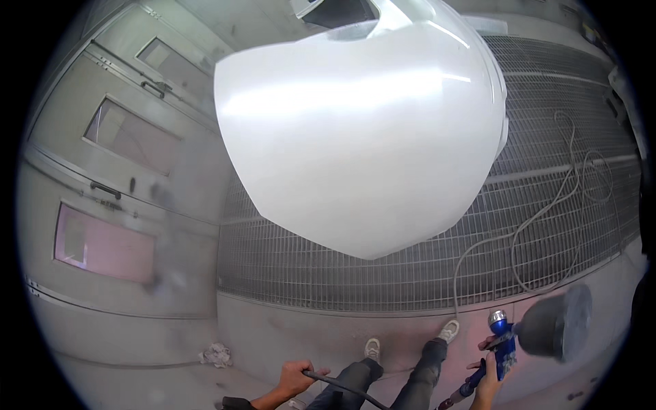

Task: The person uses a spray gun to apply white paint to a car hood and a front bumper inside a paint booth. The person moves around the parts to cover all surfaces evenly.

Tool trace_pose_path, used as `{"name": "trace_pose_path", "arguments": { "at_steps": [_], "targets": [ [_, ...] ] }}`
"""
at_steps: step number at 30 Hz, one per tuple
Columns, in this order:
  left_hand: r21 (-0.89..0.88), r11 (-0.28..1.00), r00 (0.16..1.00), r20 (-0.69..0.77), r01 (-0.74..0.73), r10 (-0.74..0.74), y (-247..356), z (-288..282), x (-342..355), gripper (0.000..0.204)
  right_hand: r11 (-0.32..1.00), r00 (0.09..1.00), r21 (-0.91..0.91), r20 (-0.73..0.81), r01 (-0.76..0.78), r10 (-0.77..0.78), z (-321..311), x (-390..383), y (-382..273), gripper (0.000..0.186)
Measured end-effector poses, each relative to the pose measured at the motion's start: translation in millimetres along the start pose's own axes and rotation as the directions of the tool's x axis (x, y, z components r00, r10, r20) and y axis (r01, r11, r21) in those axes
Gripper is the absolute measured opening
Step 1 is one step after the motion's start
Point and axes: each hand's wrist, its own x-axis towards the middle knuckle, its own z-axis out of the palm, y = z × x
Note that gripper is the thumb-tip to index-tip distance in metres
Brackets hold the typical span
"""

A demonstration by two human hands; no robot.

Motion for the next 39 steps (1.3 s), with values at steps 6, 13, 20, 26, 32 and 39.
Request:
{"name": "trace_pose_path", "arguments": {
  "at_steps": [6, 13, 20, 26, 32, 39],
  "targets": [
    [-0.033, 0.999, 0.999, -0.012, -0.031, 0.030, -69.5, 2.5, 19.8, 0.043, 0.998, 0.949, -0.007, -0.309, 0.062, -0.062, -5.3, -12.1, 129.7, 0.028],
    [-0.052, 0.997, 0.997, -0.050, 0.064, -0.066, -123.1, 27.1, 51.0, 0.044, 0.999, 0.935, 0.047, -0.354, -0.018, 0.033, 3.7, -38.9, 238.9, 0.038],
    [-0.012, 0.999, 0.999, 0.024, 0.046, -0.046, -145.2, 68.8, 55.0, 0.048, 0.908, 0.815, 0.208, -0.402, -0.363, 0.417, 0.7, -57.4, 289.0, 0.031],
    [0.115, 0.992, 0.988, 0.139, 0.053, -0.069, -138.0, 83.8, 55.3, 0.048, 0.907, 0.891, 0.152, -0.179, -0.394, 0.417, -34.6, -56.3, 247.2, 0.034],
    [0.140, 0.986, 0.987, 0.116, 0.093, -0.110, -101.9, 42.7, 4.3, 0.040, 0.959, 0.956, 0.048, -0.085, -0.279, 0.282, -49.1, -36.9, 91.7, 0.034],
    [0.104, 0.956, 0.889, 0.354, 0.273, -0.292, -53.0, 35.2, -43.3, 0.045, 0.999, 0.999, -0.028, -0.036, -0.015, 0.014, -98.4, 17.9, -132.2, 0.037]
  ]
}}
